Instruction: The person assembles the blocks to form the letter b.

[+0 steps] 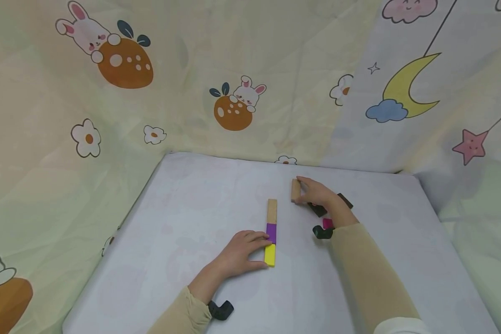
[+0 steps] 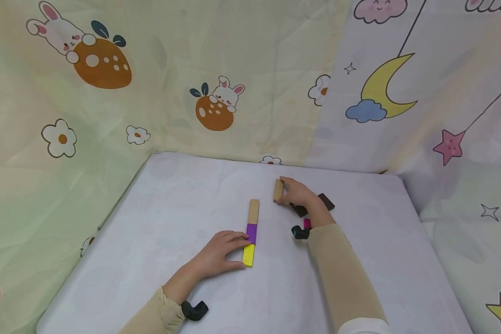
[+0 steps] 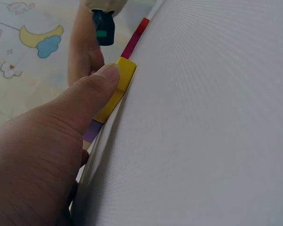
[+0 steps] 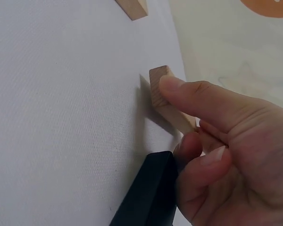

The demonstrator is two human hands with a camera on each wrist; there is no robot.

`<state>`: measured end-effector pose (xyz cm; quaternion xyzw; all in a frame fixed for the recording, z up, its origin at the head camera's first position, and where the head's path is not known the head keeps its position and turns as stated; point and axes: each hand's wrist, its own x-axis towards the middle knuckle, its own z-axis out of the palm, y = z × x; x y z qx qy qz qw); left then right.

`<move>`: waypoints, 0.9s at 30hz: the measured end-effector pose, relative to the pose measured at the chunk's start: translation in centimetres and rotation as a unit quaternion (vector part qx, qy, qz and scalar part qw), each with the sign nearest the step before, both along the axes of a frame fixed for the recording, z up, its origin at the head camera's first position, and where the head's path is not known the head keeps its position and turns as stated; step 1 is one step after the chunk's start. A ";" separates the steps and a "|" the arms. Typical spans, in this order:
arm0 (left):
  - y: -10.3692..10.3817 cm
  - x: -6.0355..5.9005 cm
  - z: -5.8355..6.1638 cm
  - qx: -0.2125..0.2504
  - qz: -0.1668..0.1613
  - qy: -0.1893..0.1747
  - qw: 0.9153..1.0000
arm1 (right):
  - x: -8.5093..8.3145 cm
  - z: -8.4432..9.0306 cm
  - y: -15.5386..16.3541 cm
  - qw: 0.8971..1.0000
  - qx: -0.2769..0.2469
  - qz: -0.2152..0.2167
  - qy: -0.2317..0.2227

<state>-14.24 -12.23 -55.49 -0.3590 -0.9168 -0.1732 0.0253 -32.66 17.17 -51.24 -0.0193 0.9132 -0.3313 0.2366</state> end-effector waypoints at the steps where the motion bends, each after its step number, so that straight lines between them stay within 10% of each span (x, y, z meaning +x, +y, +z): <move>1: 0.0 0.0 0.0 0.000 0.000 -0.001 1.000 | 0.0 0.0 0.0 1.000 0.001 -0.001 0.001; 27: -0.1 -0.2 -0.3 -0.004 -0.003 -0.004 1.000 | 0.8 1.5 -1.2 0.997 -0.034 0.044 0.050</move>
